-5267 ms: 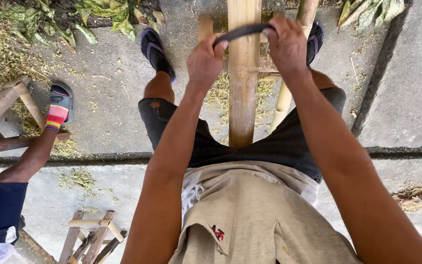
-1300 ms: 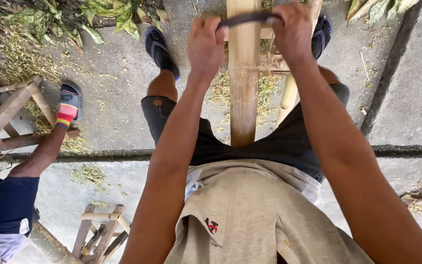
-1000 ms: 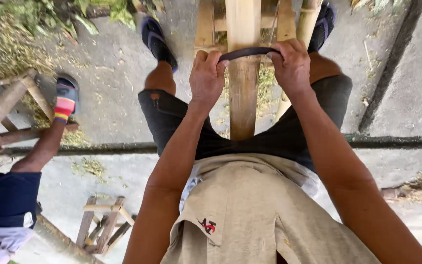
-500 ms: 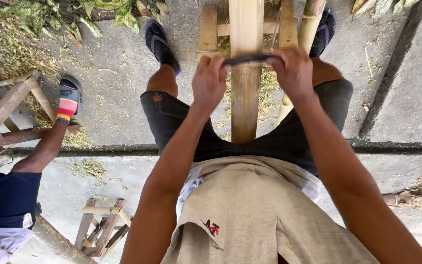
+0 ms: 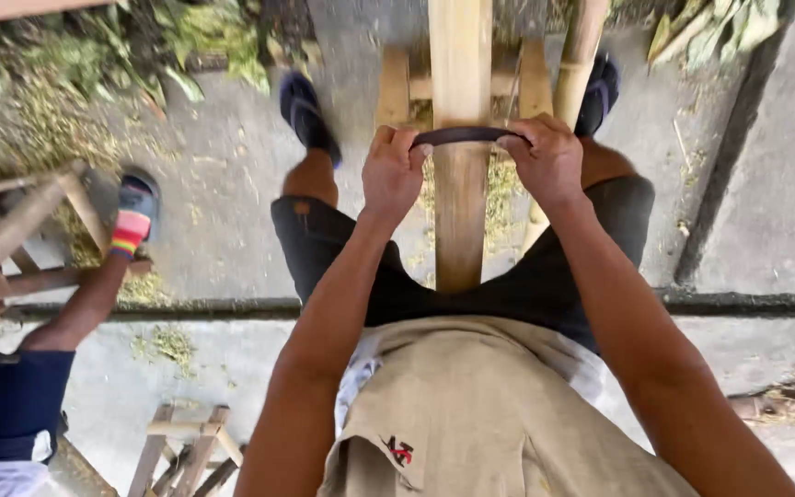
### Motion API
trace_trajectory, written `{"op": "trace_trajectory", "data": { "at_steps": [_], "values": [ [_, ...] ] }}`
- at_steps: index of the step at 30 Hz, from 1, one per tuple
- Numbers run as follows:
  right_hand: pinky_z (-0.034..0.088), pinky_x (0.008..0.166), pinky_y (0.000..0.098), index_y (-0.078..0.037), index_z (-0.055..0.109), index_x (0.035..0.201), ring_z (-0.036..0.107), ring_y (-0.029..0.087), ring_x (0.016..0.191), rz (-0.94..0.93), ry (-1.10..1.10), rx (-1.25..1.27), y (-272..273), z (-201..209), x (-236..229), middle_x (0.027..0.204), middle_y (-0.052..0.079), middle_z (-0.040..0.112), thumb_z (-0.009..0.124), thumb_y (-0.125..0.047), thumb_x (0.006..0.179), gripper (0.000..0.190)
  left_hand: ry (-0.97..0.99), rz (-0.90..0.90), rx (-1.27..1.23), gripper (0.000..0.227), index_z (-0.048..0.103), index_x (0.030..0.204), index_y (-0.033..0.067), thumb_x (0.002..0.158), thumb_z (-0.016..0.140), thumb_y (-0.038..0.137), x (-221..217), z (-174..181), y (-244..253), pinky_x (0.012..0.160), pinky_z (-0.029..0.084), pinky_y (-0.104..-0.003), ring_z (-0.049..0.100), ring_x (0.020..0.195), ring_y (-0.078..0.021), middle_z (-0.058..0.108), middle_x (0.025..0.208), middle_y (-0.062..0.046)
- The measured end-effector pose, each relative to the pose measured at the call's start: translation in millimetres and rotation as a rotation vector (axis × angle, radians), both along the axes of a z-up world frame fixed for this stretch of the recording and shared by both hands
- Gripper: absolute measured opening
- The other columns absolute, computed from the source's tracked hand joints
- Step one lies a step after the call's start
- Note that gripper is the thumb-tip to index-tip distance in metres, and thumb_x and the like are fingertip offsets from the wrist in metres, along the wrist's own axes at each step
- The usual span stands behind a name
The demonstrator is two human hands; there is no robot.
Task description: Using a curved blade to shave and smooth a bamboo pole held in a wooden frame.
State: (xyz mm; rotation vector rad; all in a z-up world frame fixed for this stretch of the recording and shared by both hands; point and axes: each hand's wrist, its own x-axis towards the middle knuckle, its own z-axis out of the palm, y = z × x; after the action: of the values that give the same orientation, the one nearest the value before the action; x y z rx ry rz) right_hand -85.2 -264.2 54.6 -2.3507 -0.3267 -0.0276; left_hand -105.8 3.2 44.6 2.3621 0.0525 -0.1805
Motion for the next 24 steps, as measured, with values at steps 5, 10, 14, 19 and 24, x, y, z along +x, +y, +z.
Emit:
{"op": "trace_trajectory", "data": {
  "at_steps": [5,10,14,19,24],
  "values": [
    [0.055,0.078,0.0490,-0.007,0.076,0.104,0.068,0.037,0.092,-0.013,0.120,-0.055,-12.9,-9.5,-40.4,0.097,0.016,0.069,0.080,-0.010,0.094,0.011,0.067,0.058,0.015,0.025,0.066,0.118,0.0121,0.103,0.066,0.031,-11.6,24.3,-3.6,0.086,0.057,-0.048,0.067,0.100,-0.0361,0.066,0.112,-0.015],
    [0.057,0.082,0.0485,-0.009,0.075,0.098,0.069,0.035,0.089,0.007,0.094,-0.058,-2.8,-4.1,-5.2,0.091,0.015,0.068,0.081,-0.013,0.090,0.011,-0.068,-0.028,0.027,0.029,0.064,0.112,0.0070,0.096,0.070,0.030,-17.3,1.2,3.0,0.083,0.054,-0.051,0.063,0.100,-0.0404,0.061,0.109,-0.021],
    [0.057,0.076,0.0459,-0.007,0.073,0.099,0.068,0.034,0.086,-0.012,0.120,0.016,-3.0,17.0,-28.5,0.092,0.016,0.069,0.083,-0.014,0.093,0.014,-0.031,0.023,0.014,0.021,0.067,0.108,0.0093,0.098,0.071,0.027,-6.9,22.9,-2.8,0.081,0.053,-0.051,0.064,0.096,-0.0395,0.064,0.106,-0.018],
    [0.056,0.075,0.0451,-0.008,0.075,0.099,0.069,0.032,0.085,0.002,0.118,-0.039,-4.1,11.9,-9.4,0.091,0.014,0.070,0.083,-0.012,0.093,0.011,-0.059,0.039,-0.111,0.025,0.069,0.112,0.0110,0.092,0.071,0.026,-19.2,14.9,-4.5,0.080,0.054,-0.049,0.065,0.097,-0.0389,0.063,0.105,-0.018],
    [0.057,0.072,0.0425,-0.009,0.076,0.100,0.070,0.028,0.081,-0.003,0.127,-0.003,-9.7,8.5,-19.0,0.092,0.012,0.072,0.084,-0.015,0.095,0.012,-0.033,0.029,0.035,0.025,0.066,0.118,0.0122,0.100,0.071,0.028,-15.1,23.2,-3.5,0.088,0.054,-0.049,0.065,0.103,-0.0376,0.064,0.108,-0.015]
  ]
}}
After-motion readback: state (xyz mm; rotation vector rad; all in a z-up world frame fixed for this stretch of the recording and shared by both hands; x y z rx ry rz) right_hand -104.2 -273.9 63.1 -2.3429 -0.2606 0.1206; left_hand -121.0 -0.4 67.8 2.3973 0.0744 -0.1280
